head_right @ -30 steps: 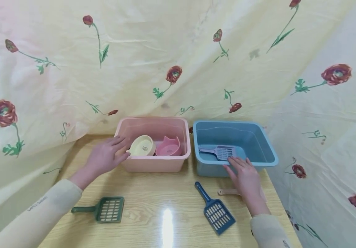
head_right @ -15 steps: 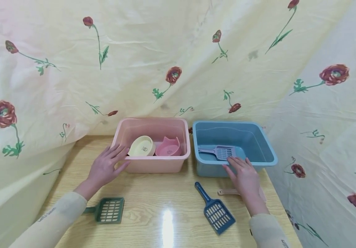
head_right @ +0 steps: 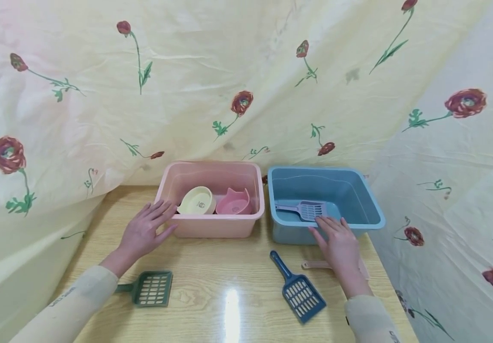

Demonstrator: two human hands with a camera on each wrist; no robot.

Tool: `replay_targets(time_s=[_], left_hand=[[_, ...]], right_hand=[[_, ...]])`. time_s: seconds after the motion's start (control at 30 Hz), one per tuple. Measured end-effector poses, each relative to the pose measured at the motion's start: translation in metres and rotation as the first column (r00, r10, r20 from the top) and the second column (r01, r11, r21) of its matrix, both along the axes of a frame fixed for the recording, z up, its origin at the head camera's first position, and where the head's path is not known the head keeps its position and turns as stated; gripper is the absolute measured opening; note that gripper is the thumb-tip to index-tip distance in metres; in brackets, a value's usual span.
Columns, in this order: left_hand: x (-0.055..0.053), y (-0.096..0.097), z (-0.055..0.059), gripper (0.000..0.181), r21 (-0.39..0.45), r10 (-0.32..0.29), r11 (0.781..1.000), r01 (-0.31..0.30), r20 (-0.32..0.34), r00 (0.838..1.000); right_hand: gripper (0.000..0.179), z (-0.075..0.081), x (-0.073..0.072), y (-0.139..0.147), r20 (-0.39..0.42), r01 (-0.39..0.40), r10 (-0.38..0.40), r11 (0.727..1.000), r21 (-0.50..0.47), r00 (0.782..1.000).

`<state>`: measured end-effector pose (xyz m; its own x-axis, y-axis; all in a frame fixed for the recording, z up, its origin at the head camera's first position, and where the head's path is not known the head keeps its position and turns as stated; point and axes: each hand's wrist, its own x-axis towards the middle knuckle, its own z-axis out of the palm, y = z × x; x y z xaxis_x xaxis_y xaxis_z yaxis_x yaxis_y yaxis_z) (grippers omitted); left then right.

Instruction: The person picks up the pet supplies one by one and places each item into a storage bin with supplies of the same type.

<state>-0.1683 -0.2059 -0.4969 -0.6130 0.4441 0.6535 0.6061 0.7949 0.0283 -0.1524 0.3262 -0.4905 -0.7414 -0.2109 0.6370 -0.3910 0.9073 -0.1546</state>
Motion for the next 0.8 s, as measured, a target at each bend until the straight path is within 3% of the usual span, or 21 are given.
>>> replay_targets(time_s=[0.2,0.8], left_hand=[[0.004,-0.005,0.002,0.056,-0.005,-0.025,1.0,0.025,-0.009,1.0],[0.02,-0.035,0.002,0.054,-0.029,0.021,0.999,-0.021,0.008,1.0]], right_hand=[[0.089,0.0,0.0,0.0,-0.008,-0.005,0.005,1.0,-0.012,1.0],[0.088,-0.003,-0.003,0.0,-0.019,-0.01,0.009,1.0,-0.021,1.0]])
